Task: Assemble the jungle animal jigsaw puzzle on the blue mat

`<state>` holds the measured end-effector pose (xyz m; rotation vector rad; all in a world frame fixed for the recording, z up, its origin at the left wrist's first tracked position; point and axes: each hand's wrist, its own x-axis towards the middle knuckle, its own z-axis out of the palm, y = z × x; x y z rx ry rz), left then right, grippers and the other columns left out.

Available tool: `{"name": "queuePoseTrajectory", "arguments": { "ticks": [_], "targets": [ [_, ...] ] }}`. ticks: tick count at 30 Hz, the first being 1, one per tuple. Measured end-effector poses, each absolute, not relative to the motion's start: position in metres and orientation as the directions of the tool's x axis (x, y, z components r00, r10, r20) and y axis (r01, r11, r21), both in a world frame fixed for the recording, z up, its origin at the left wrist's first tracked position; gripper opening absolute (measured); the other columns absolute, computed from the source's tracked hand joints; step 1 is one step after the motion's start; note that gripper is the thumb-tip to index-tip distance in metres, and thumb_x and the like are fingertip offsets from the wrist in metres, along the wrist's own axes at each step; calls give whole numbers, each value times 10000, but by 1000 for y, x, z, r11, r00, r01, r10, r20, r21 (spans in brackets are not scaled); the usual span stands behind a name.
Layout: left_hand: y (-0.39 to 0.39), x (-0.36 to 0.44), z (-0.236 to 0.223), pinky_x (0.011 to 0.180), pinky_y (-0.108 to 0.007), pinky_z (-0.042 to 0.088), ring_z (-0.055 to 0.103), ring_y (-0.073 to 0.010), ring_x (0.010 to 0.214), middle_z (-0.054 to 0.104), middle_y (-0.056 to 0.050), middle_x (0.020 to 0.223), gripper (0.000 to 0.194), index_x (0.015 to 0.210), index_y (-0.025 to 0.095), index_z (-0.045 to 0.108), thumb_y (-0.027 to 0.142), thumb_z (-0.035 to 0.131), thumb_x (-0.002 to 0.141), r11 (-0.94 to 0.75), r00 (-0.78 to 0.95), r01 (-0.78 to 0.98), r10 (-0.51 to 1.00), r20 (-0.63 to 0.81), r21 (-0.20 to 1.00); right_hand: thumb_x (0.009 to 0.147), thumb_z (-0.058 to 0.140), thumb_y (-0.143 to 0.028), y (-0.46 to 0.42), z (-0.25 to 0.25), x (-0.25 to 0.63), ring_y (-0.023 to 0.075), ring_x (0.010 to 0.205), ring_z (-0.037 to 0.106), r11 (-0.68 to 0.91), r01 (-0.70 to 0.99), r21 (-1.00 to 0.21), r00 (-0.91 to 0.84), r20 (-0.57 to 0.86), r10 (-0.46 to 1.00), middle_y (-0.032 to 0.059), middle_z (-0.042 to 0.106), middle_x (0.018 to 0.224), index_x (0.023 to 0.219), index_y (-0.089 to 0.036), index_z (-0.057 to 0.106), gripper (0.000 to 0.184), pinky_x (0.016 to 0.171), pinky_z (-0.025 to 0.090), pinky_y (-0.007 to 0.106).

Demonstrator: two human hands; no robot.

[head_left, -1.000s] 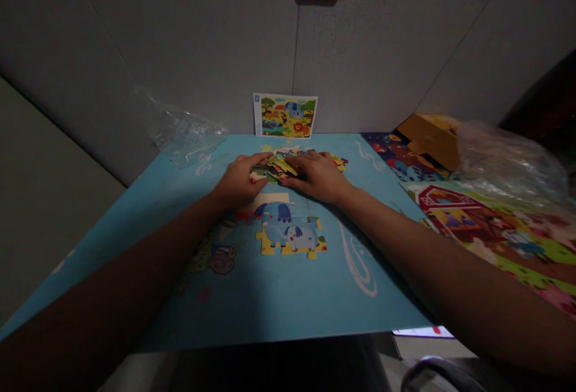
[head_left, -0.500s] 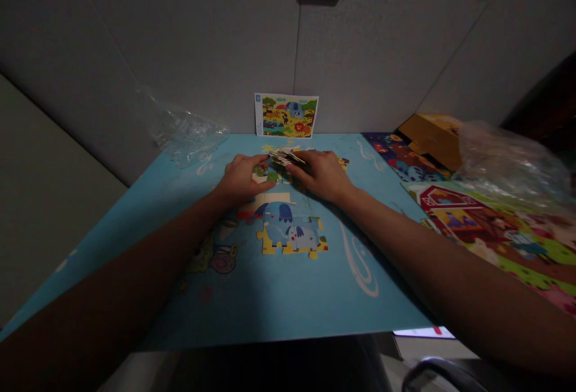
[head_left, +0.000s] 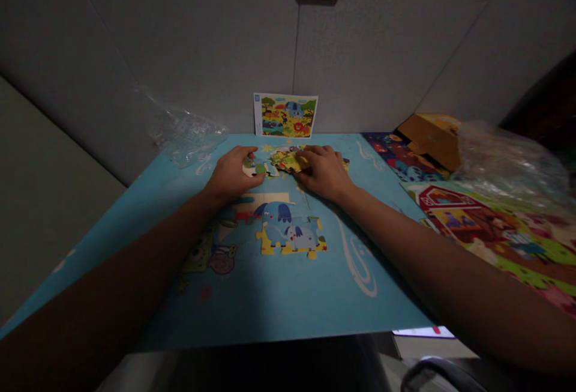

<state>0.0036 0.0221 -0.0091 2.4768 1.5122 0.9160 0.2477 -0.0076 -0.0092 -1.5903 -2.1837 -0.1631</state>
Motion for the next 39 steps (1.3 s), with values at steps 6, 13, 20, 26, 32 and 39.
{"name": "queuePoseTrajectory", "arguments": {
  "ticks": [6,13,20,26,32,39],
  "targets": [
    [20,0,-1,1059,-421,491,636,-289,1109,681,-108,1192,603,1298,144,618,381,702,749,-499,222,783,782,583,371,882,596,-303,-19,1,239,351,1137,575,473,842,-259,-299,505,810,158,716,1225,1294,-143,688,452,982,376,522],
    [-4,12,10,1056,-423,499,615,-271,1141,658,-106,1259,601,1343,180,584,430,680,805,-685,385,645,674,631,339,915,575,-559,-22,1,228,186,691,589,412,495,-765,-195,365,910,63,716,807,892,-178,734,414,668,439,359],
    [4,8,2,1054,-428,493,621,-283,1140,662,-130,1250,556,1309,148,619,448,670,844,-717,412,623,641,648,314,822,641,-571,-12,-2,244,153,590,548,352,228,-908,-106,336,936,15,628,673,758,-214,578,368,593,449,324],
    [19,3,-9,1024,-448,504,644,-297,1129,697,-143,1251,637,1338,109,608,432,726,803,-657,431,665,726,536,354,803,617,-499,-11,5,266,108,492,415,421,382,-823,-321,309,895,-14,493,538,639,-210,507,350,487,294,266],
    [25,2,-16,1065,-487,455,612,-340,1194,705,-160,1278,584,1291,101,660,444,708,820,-613,511,721,785,351,322,820,561,-381,-14,8,265,88,511,350,493,518,-699,-477,243,845,-35,427,538,608,-195,483,293,512,230,273],
    [33,-2,-23,1073,-482,425,626,-313,1165,722,-141,1247,465,1210,137,697,453,638,874,-674,590,676,737,329,298,820,515,-347,-19,12,259,94,536,355,497,584,-642,-550,137,824,-45,406,538,612,-189,493,262,554,241,274]
  ]
}}
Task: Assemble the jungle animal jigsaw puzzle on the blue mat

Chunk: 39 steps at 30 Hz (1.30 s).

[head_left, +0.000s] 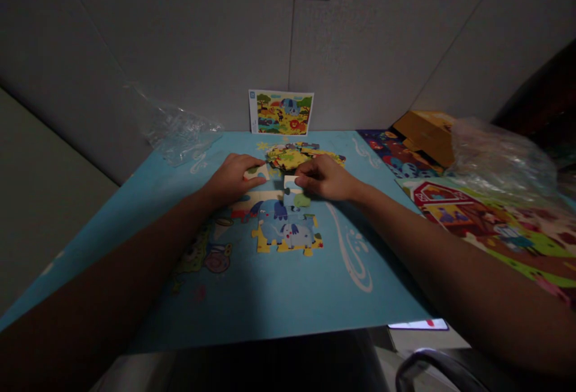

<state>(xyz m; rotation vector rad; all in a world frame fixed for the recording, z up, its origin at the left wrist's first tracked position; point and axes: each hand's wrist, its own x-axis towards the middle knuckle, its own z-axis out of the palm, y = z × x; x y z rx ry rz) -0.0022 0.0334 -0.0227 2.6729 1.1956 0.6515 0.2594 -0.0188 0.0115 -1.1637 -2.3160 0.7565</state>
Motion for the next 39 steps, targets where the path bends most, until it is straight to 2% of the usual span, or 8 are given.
{"name": "queuePoseTrajectory", "arguments": {
  "ticks": [3,6,9,14,17,32,36,39],
  "targets": [
    [33,-2,-23,1056,-489,432,626,-306,1134,724,-140,1210,447,1197,142,704,444,643,874,-696,597,658,715,364,289,809,508,-334,-19,13,259,95,542,353,517,598,-612,-574,123,809,-48,393,532,604,-192,484,250,566,243,274],
    [27,0,-17,1016,-475,454,620,-293,1090,723,-135,1138,371,1134,146,736,397,653,873,-741,573,617,653,496,264,797,512,-336,-20,14,259,94,536,341,522,613,-594,-576,116,809,-53,369,519,578,-201,456,264,568,246,275],
    [14,6,-9,905,-401,496,632,-240,965,722,-103,991,235,1002,158,765,331,651,892,-833,597,486,537,596,264,786,523,-346,-19,14,260,91,526,331,496,625,-603,-566,89,820,-55,371,510,571,-202,454,268,560,240,276],
    [-6,15,-3,702,-260,484,628,-132,727,688,-28,804,167,934,163,755,320,732,881,-879,839,176,369,399,443,791,516,-352,-18,12,263,89,526,321,459,613,-643,-542,80,836,-51,377,502,561,-202,443,284,558,229,277],
    [-8,17,-4,688,-244,471,621,-121,715,671,-6,798,219,978,179,759,347,785,840,-851,872,188,375,315,490,776,528,-349,-18,12,263,91,520,317,464,614,-638,-562,58,825,-52,372,494,556,-204,445,277,552,226,279],
    [-6,16,-5,690,-229,440,593,-110,708,640,16,774,237,950,172,757,337,821,792,-809,851,239,441,285,537,816,576,-290,-20,16,262,100,532,378,565,730,-384,-600,35,799,-39,457,546,629,-176,541,222,583,242,274],
    [-7,16,-5,661,-221,436,587,-108,689,638,23,766,282,984,172,744,354,826,784,-800,835,271,472,283,536,821,621,-303,-23,20,260,120,580,451,562,724,-401,-596,48,802,-19,562,626,824,-159,647,146,610,271,263],
    [-6,16,-5,690,-231,458,607,-116,714,661,6,790,261,1020,205,774,370,800,819,-810,850,232,438,293,539,804,662,-299,-24,21,259,135,620,497,550,736,-394,-580,52,813,-7,615,671,952,-158,655,205,639,287,261]
  ]
}}
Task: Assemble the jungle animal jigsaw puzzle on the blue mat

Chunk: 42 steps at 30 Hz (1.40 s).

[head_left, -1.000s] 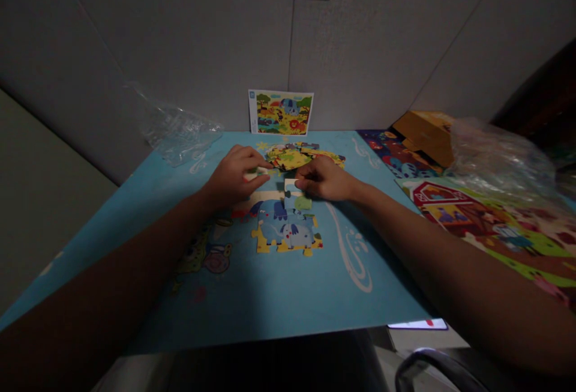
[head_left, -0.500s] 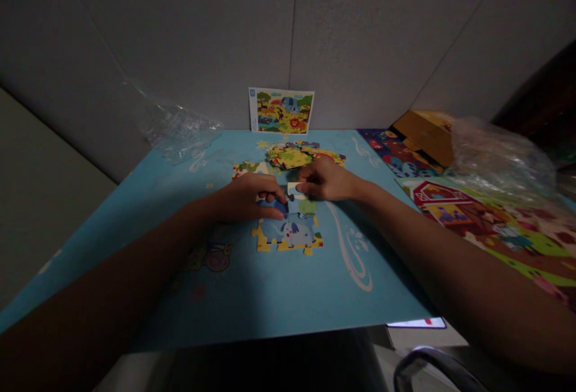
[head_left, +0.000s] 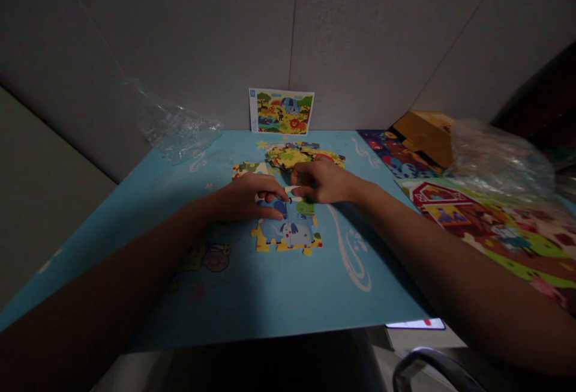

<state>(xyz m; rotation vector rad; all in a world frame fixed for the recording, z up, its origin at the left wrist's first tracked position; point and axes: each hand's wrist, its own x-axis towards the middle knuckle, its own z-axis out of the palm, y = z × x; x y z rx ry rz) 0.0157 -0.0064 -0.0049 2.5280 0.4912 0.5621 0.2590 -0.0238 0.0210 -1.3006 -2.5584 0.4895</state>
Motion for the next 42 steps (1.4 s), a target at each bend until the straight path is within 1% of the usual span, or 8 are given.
{"name": "queuePoseTrajectory", "arguments": {
  "ticks": [5,18,26,30,33,35,38,42],
  "targets": [
    [-5,15,-7,648,-231,437,565,-101,665,624,4,775,195,1013,270,821,373,765,856,-818,860,206,414,300,537,814,680,-314,-24,21,258,143,631,509,542,755,-370,-567,47,822,-2,625,675,927,-166,648,189,647,285,265],
    [-5,16,-7,645,-236,412,561,-106,684,608,2,787,199,1023,263,823,370,751,872,-832,874,222,400,274,508,811,710,-314,-25,22,254,157,647,553,466,813,-349,-498,-2,867,25,670,727,965,-169,644,222,630,289,271],
    [-5,15,-7,661,-234,423,565,-113,700,618,-4,793,194,1015,268,824,372,744,871,-828,872,234,410,266,510,804,727,-439,-23,24,258,178,684,567,469,839,-276,-490,-7,872,50,678,779,1020,-151,678,363,657,323,275],
    [-6,16,-8,677,-251,448,578,-120,718,645,-21,842,165,1000,281,825,337,758,860,-856,864,197,382,327,479,799,727,-372,-23,23,258,145,636,535,492,801,-342,-522,3,853,22,657,726,961,-147,694,280,635,307,265],
    [-7,18,-8,770,-292,486,638,-155,862,714,-71,1051,122,955,285,829,298,771,848,-886,850,162,349,394,435,814,668,-251,-23,19,257,122,615,533,565,695,-445,-621,24,784,11,667,715,865,-149,721,126,626,320,255],
    [-7,18,-7,847,-331,491,654,-180,949,733,-73,1139,111,942,299,827,283,771,848,-899,851,163,336,404,406,808,642,-201,-23,17,256,115,608,537,603,629,-491,-667,59,743,7,671,702,829,-150,743,115,629,340,251],
    [-7,19,-7,923,-378,475,659,-198,986,759,-54,1123,99,926,312,825,284,765,853,-904,856,185,341,388,385,788,654,-188,-23,14,255,106,580,523,620,578,-531,-684,101,723,-8,654,644,804,-149,766,119,617,351,247],
    [-7,18,-7,952,-390,459,655,-206,1010,765,-47,1127,97,919,313,823,292,749,861,-893,853,207,365,374,401,769,675,-214,-21,12,257,97,554,514,604,537,-589,-688,107,717,-18,642,595,745,-144,760,113,594,358,240]
  ]
}}
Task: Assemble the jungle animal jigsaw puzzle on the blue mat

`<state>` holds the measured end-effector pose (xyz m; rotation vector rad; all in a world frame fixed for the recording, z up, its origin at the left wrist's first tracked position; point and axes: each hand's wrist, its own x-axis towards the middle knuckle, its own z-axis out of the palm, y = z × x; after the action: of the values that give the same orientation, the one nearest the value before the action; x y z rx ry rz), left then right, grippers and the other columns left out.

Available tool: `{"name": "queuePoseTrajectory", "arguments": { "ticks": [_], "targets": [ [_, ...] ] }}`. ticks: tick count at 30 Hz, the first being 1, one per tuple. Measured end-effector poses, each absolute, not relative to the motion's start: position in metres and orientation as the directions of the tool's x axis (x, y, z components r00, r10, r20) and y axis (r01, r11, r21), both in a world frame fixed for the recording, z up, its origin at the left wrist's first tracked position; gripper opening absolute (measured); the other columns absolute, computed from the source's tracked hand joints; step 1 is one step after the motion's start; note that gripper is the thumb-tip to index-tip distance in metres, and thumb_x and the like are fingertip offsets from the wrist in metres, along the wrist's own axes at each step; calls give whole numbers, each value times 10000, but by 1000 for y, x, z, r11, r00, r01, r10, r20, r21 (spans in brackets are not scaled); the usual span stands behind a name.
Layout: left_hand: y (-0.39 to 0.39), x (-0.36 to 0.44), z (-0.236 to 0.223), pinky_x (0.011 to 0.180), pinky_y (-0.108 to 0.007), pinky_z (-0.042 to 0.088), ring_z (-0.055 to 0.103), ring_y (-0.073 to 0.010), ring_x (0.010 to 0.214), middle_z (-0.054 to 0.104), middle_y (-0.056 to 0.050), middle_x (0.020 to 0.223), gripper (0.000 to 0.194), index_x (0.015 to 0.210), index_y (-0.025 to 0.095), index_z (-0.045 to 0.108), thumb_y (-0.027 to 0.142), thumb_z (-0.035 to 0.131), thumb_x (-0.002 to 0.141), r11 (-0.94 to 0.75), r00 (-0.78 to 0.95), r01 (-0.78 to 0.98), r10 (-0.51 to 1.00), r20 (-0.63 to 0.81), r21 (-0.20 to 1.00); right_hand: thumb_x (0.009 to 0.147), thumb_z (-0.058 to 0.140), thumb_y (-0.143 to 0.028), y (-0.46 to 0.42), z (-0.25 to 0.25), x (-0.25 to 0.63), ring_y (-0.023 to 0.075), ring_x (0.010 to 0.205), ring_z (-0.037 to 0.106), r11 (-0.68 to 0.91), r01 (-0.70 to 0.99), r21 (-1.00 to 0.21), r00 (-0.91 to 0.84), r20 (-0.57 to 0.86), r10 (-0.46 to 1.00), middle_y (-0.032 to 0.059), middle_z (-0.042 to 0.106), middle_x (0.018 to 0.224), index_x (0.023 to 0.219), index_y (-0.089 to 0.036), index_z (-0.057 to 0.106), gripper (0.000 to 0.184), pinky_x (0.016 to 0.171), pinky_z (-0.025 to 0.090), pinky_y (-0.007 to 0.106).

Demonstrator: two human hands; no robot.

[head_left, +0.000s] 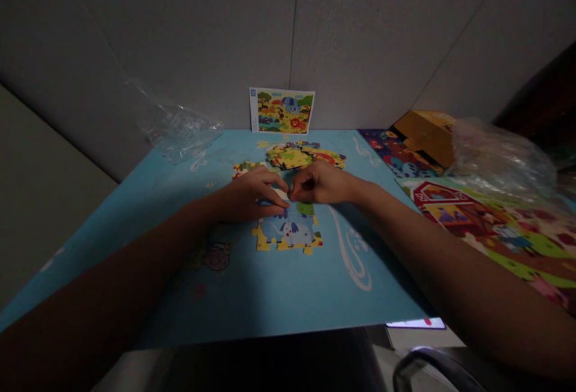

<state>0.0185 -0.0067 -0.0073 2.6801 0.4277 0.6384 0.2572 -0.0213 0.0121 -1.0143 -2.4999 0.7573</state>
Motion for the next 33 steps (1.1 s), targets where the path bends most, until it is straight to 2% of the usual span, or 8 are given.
{"name": "queuePoseTrajectory", "arguments": {
  "ticks": [4,11,23,29,33],
  "targets": [
    [-7,18,-7,959,-396,449,646,-211,1016,765,-39,1144,98,917,316,822,297,737,872,-888,852,213,373,368,408,758,686,-255,-19,12,261,104,558,542,561,540,-627,-686,58,725,-6,668,609,721,-139,748,137,582,379,237],
    [-4,16,-9,936,-392,452,649,-216,1004,764,-54,1126,102,923,295,821,281,726,885,-914,851,181,331,408,363,736,688,-234,-19,17,266,116,584,576,542,531,-651,-709,8,705,-5,675,611,661,-146,717,119,599,415,239],
    [-4,15,-8,910,-389,468,652,-218,986,764,-57,1096,112,921,296,818,277,711,894,-927,850,169,309,427,335,713,670,-196,-24,21,266,91,525,479,548,563,-619,-710,-23,704,-55,540,521,603,-157,649,119,584,361,248],
    [-3,15,-9,898,-367,473,656,-201,969,775,-48,1096,131,923,281,812,289,684,899,-932,849,171,304,431,321,715,663,-199,-24,20,265,90,537,478,539,578,-612,-700,-32,714,-36,578,558,620,-155,659,104,586,345,256],
    [-1,13,-8,867,-365,485,655,-198,872,796,-45,932,197,851,231,789,300,616,914,-913,797,270,391,460,307,697,652,-202,-25,18,265,84,517,439,549,590,-592,-685,-6,729,-56,521,518,583,-169,611,126,562,308,257]
  ]
}}
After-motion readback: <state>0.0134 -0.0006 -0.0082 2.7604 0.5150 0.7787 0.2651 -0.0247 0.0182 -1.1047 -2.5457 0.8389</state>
